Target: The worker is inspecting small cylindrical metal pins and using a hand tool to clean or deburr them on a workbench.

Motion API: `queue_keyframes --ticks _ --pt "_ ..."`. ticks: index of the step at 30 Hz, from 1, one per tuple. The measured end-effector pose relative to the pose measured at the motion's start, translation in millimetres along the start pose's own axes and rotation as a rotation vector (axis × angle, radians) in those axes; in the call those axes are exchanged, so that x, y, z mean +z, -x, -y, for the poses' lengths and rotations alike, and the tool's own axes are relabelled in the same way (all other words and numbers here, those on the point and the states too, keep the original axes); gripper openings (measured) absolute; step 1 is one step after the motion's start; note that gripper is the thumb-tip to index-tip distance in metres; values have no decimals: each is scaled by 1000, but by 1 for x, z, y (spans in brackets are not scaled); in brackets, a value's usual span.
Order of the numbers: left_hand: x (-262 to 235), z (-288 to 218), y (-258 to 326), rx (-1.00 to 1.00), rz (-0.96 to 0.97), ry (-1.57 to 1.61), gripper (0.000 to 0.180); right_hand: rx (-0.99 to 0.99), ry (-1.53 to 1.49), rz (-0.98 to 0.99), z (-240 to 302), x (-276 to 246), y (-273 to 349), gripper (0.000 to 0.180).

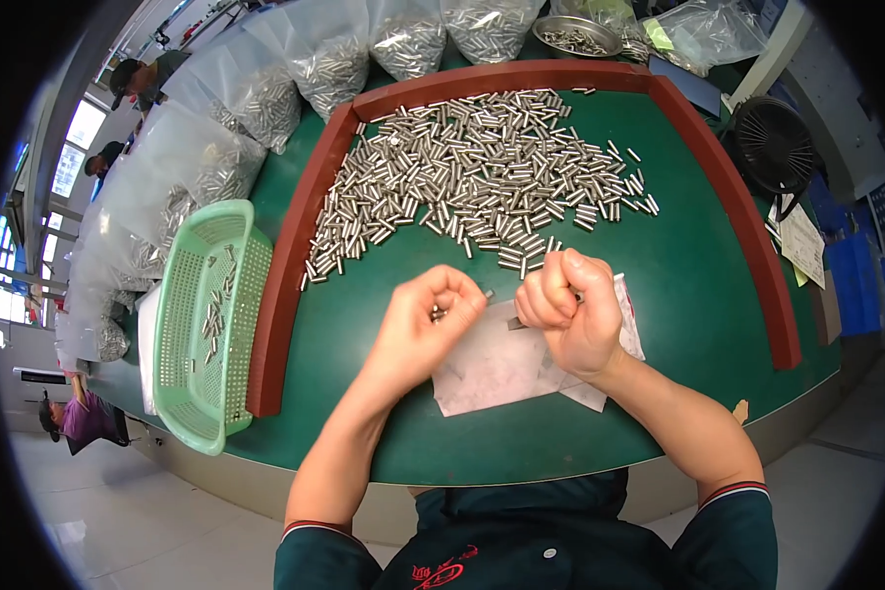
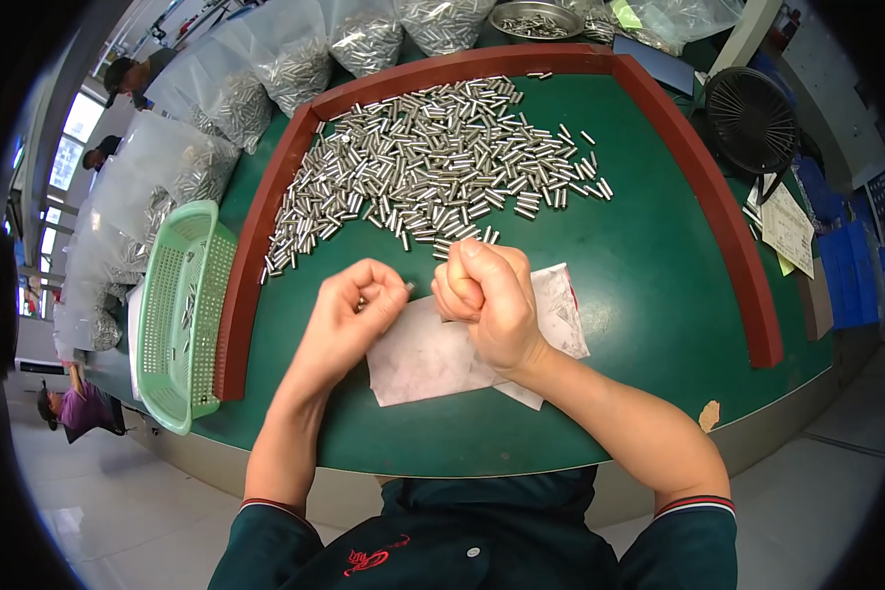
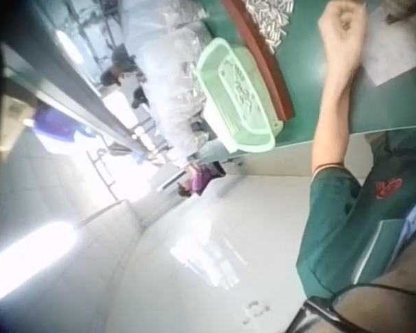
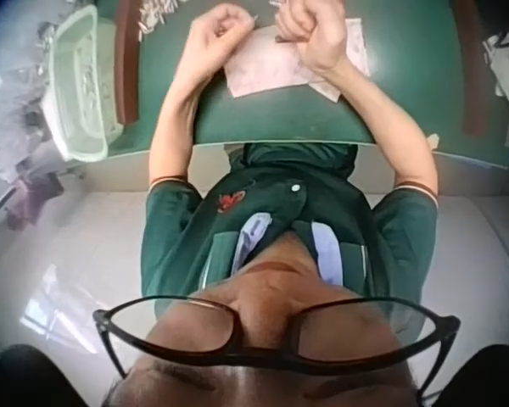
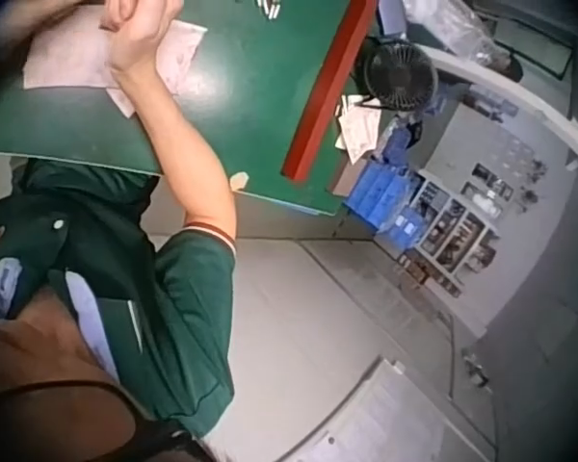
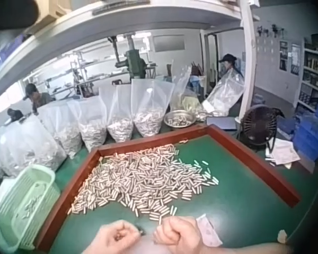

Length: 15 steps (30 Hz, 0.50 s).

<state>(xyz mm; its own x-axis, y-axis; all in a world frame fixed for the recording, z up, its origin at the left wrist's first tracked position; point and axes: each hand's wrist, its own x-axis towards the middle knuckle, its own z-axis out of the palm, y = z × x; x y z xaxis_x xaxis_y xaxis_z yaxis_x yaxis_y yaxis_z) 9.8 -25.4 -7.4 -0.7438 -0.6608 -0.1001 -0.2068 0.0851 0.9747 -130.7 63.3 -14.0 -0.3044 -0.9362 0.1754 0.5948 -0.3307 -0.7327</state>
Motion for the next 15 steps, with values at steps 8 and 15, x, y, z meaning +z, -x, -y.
queue_keyframes --ticks 8,15 --pt "-25 18 -10 -297 103 1182 10 8 -20 8 -3 -2 2 38" --pt "-28 18 -18 -83 -39 776 29 20 10 -10 -1 1 2 38"
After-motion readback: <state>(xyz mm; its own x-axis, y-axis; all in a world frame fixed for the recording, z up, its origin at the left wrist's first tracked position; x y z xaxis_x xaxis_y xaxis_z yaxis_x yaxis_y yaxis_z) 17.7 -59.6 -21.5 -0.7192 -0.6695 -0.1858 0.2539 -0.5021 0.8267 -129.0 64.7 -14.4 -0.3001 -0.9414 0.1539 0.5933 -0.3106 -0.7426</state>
